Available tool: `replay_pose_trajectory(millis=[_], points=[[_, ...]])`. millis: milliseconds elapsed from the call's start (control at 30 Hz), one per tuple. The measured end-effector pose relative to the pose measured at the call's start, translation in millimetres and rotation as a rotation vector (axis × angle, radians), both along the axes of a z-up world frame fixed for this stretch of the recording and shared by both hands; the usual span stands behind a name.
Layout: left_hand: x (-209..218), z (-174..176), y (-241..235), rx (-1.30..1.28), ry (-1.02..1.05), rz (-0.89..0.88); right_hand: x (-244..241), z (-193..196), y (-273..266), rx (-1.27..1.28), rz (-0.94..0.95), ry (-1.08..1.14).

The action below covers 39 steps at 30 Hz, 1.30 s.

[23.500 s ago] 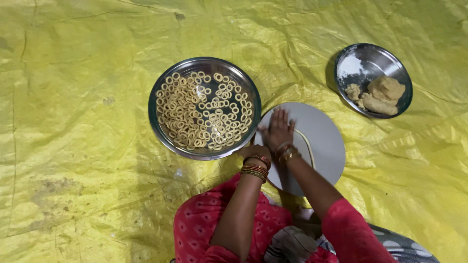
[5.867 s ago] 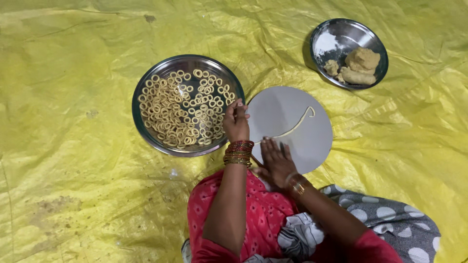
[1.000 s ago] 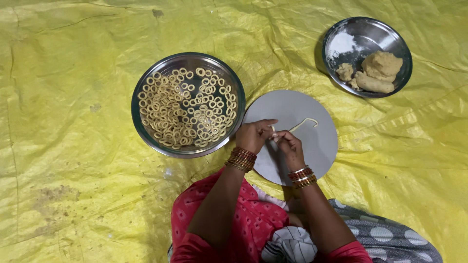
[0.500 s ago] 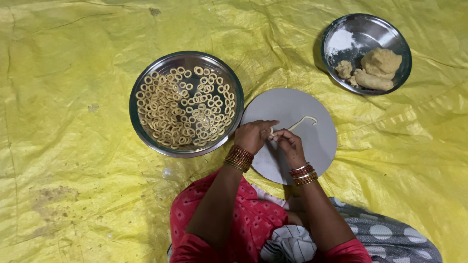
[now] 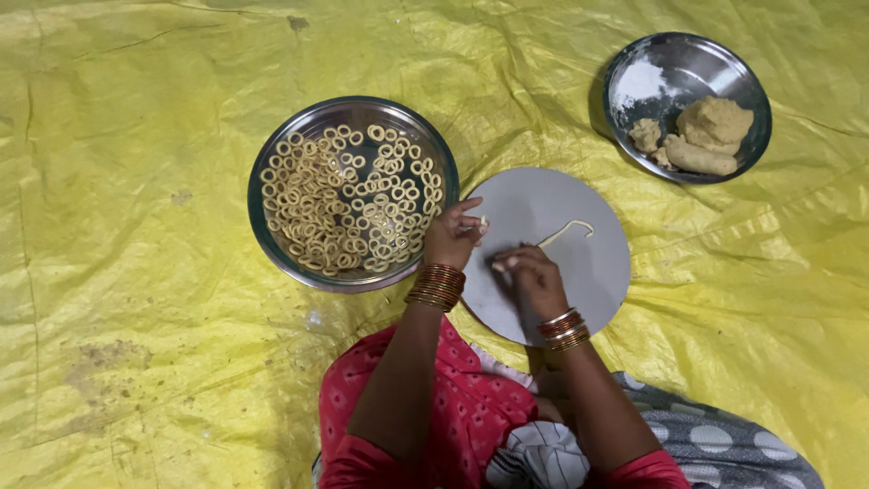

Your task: The person sits on a yellow tarp and repeatedly rolls small pieces of dough into thin ropes on a round board, then joins the ends to form rings. The finished rings are placed into a metal tray beside the work area.

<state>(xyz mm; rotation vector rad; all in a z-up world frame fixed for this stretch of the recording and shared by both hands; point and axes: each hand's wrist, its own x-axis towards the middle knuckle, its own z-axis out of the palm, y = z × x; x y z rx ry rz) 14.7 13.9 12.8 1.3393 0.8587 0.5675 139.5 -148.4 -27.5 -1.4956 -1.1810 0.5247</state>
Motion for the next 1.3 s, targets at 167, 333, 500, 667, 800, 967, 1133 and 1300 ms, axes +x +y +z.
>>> replay_pose_trajectory(millis=[167,333,500,667,800,967,1133,1300], points=[[-1.5,-21.5,10.7,-0.339,-0.182,-0.024,-22.3,20.2,8.8,-0.170,-0.001,-0.517],[2.9,-26.1,9.1,-0.462,-0.245,-0.054,-23.7,32.8,12.2,-0.135,0.019,-0.567],[5.3,-27.5,5.3,-0.448,-0.272,-0.083,-18.2,26.2,6.3,-0.144,-0.152,-0.393],[3.7,-19.9,2.0,-0.396,-0.205,-0.196,-13.7,9.8,5.7,0.056,-0.109,0.472],[4.0,-16.9,-1.3,-0.376,-0.132,-0.270,-8.0,2.0,5.5,0.072,-0.055,0.822],[1.9,-22.3,2.4,-0.432,-0.129,-0.381,-2.7,0.2,3.7,0.133,-0.053,0.838],[-1.3,-27.8,7.7,-0.550,-0.182,-0.492,0.8,-4.8,1.0,0.157,-0.074,0.892],[0.6,-30.3,6.9,-0.482,-0.152,-0.488,2.5,-10.6,1.1,0.193,-0.040,0.892]])
